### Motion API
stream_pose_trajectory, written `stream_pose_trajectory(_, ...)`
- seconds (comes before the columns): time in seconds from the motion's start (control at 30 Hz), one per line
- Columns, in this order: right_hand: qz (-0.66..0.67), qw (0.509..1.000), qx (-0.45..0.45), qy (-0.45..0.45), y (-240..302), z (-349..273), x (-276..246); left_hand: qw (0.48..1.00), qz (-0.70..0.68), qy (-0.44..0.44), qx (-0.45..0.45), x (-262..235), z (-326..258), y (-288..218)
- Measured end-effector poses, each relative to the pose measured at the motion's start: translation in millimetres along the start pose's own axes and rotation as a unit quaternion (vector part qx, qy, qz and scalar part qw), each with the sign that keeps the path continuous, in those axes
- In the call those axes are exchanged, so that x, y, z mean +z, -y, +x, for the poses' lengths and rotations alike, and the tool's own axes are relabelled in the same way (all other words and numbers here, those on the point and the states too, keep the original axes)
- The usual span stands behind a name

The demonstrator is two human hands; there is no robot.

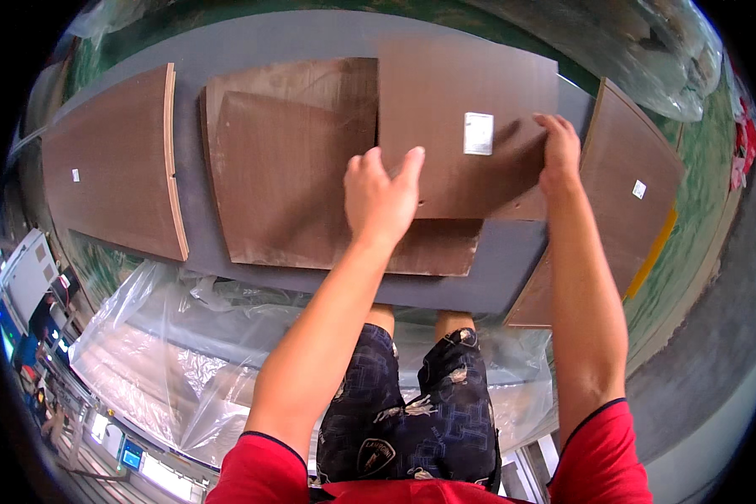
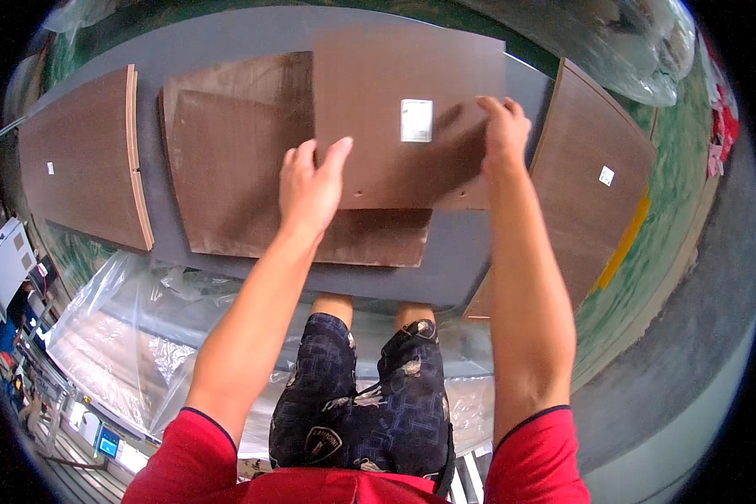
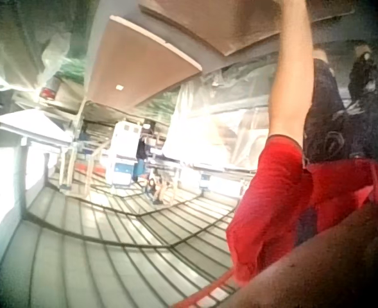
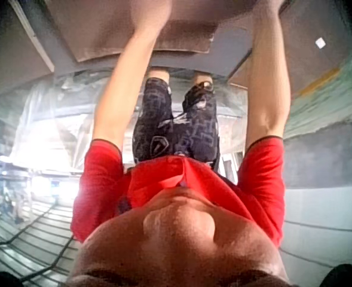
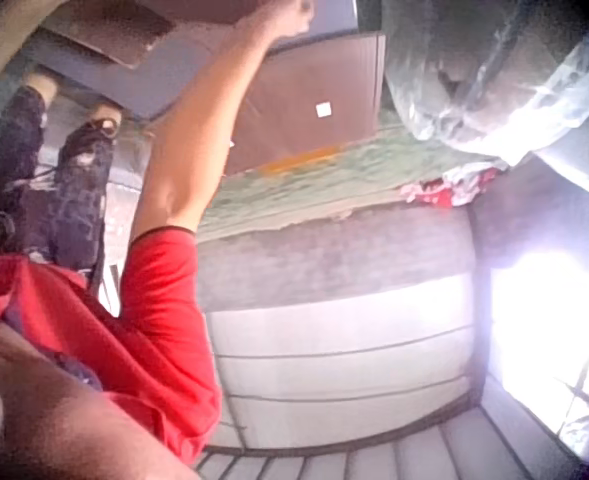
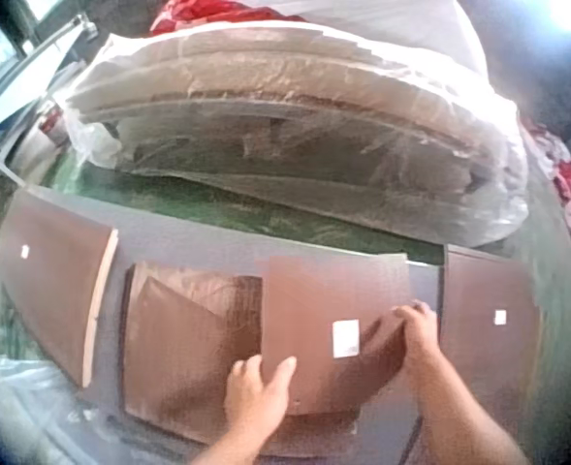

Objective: The person picks up brown wooden panels and stacks them on a pallet and a conveyor belt. They coordinate with a coworker to arrange the panels in neat piles.

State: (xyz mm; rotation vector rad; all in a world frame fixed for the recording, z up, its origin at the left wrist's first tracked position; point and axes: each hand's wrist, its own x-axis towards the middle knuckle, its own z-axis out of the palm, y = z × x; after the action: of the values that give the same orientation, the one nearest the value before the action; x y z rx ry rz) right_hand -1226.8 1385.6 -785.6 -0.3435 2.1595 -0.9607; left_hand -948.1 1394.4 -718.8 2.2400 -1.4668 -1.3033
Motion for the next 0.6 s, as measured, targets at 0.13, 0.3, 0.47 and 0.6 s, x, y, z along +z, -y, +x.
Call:
stream_pose_trajectory(0.13, 0.062, 0.997, 0.023, 0.030, 20.0, 31.6, -21.4, 1.000, 0.008, 0.029, -0.009, 32.5, 19.7, -26.8)
stream_pose_trajectory(0.3, 0.067, 0.996, 0.030, 0.058, 8.2, 54.2, -24.1, 0.999, 0.045, 0.000, 0.006, 54.3, 40.3, -43.2)
stream_pose_trajectory(0.47, 0.028, 0.993, 0.031, 0.114, 6.0, 24.3, -18.3, 0.997, -0.009, 0.074, 0.027, 39.0, 29.2, -22.3)
stream_pose_trajectory(0.6, -0.010, 0.998, -0.035, 0.055, -24.9, 33.9, -34.6, 0.994, -0.041, 0.039, 0.097, 1.4, 0.2, 8.1)
